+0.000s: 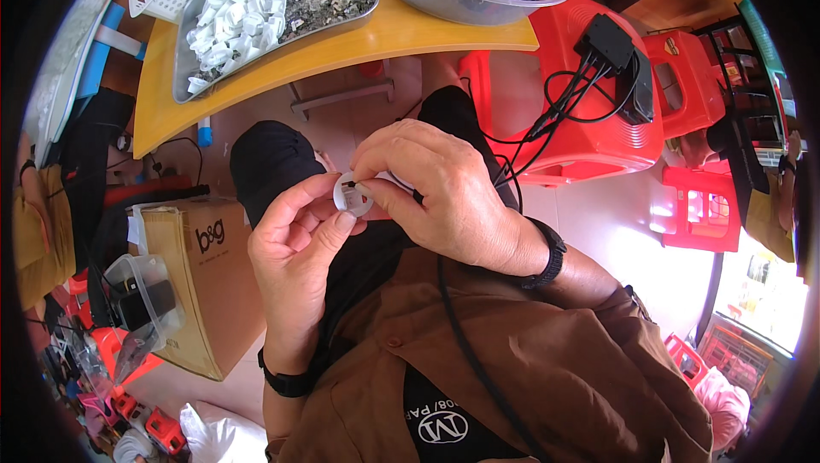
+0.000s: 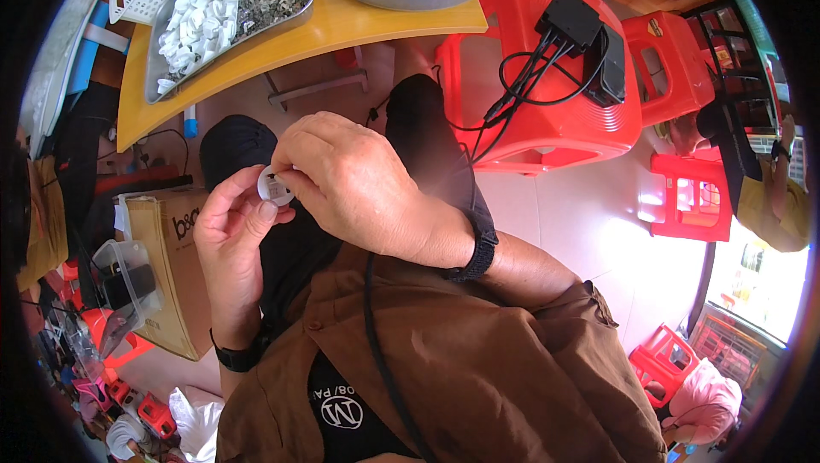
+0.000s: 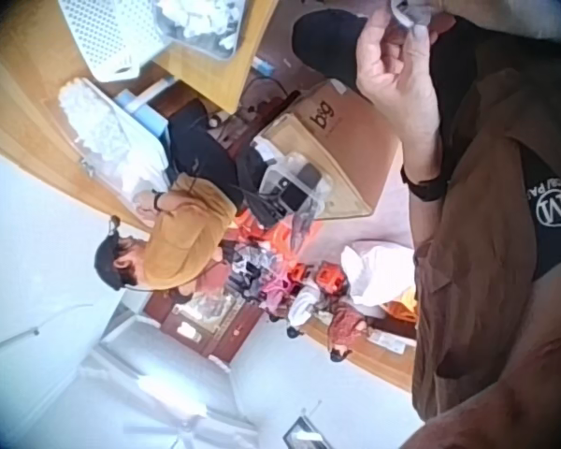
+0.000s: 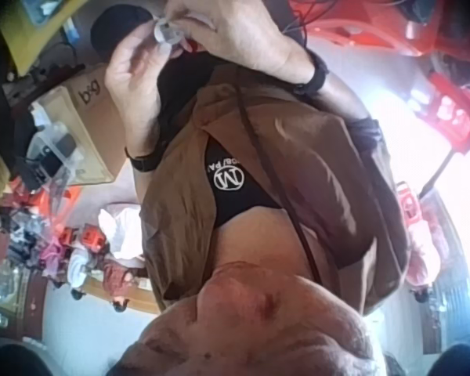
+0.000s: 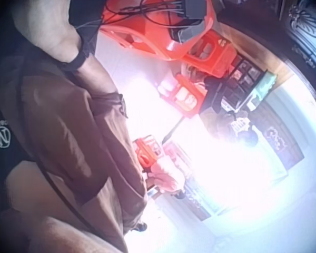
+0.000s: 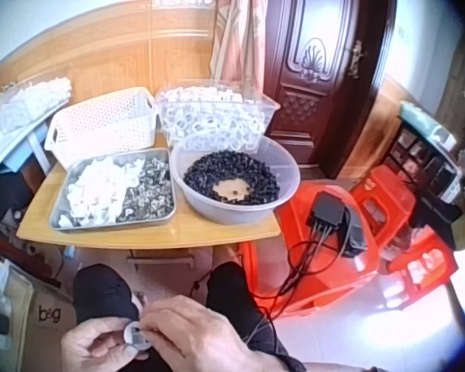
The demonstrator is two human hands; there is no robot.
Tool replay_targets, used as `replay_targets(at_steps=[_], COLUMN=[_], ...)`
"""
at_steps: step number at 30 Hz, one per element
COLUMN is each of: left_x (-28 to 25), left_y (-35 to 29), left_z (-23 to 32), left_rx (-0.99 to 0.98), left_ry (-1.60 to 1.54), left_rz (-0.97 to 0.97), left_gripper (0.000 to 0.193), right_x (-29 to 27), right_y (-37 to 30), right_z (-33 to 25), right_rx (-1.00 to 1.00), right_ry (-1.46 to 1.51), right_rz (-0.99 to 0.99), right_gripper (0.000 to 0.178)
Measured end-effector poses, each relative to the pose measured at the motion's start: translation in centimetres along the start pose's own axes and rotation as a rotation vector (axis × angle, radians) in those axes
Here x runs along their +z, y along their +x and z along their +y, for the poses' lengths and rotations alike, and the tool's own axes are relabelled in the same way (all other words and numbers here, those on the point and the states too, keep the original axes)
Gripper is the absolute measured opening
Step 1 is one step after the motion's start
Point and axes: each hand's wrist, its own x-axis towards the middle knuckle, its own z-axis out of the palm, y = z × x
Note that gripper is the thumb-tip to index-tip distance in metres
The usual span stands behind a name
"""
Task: Manually assemble small shoe components by inserting black studs into plastic circular bases.
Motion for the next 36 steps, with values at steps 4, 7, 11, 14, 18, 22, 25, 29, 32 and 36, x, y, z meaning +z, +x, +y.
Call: replay_targets(at_steps=[4, 7, 11, 14, 18, 22, 25, 29, 32, 36], left_x=[0.2, 0.2, 0.0, -0.1, -0.1, 0.0, -0.2, -0.2, -0.1, -0.1], left_y=[0.0, -0.1, 0.0, 0.1, 0.1, 0.1, 0.2, 0.5, 0.7, 0.6], left_z=[0.2, 0.2, 0.1, 0.0, -0.2, -0.5, -0.7, -1.2, -1.3, -1.1], left_rx=[0.011, 0.014, 0.019, 0.011, -0.006, -0.003, -0.056, -0.121, -0.099, -0.076], left_ry=[0.02, 0.028, 0.037, 0.026, 0.024, 0.031, 0.04, -0.099, -0.096, -0.071], left_rz=[-0.001, 0.014, 0.013, 0.002, -0.006, 0.024, 0.03, 0.063, 0.069, 0.061], left_gripper=[0.03, 0.029, 0.029, 0.028, 0.027, 0.027, 0.027, 0.03, 0.031, 0.032], right_x=[-0.1, -0.1, -0.1, -0.3, -0.1, 0.2, 0.9, 0.8, 0.8, 0.7], right_y=[0.1, 0.2, 0.3, 0.4, 0.5, 0.2, 0.0, -0.1, 0.0, -0.2], right_z=[0.0, 0.0, 0.3, 0.4, 0.7, 0.6, 1.4, 1.8, 1.6, 1.3], right_rx=[-0.012, -0.02, -0.026, -0.05, -0.089, -0.099, -0.105, 0.084, 0.067, 0.074], right_ry=[-0.006, -0.006, 0.046, 0.059, 0.068, 0.081, 0.088, 0.151, 0.123, 0.147], right_rz=[-0.001, -0.012, -0.011, -0.016, -0.041, -0.008, 0.008, -0.054, -0.045, -0.031], right_gripper=[0.016, 0.016, 0.015, 0.014, 0.014, 0.012, 0.011, 0.011, 0.012, 0.014])
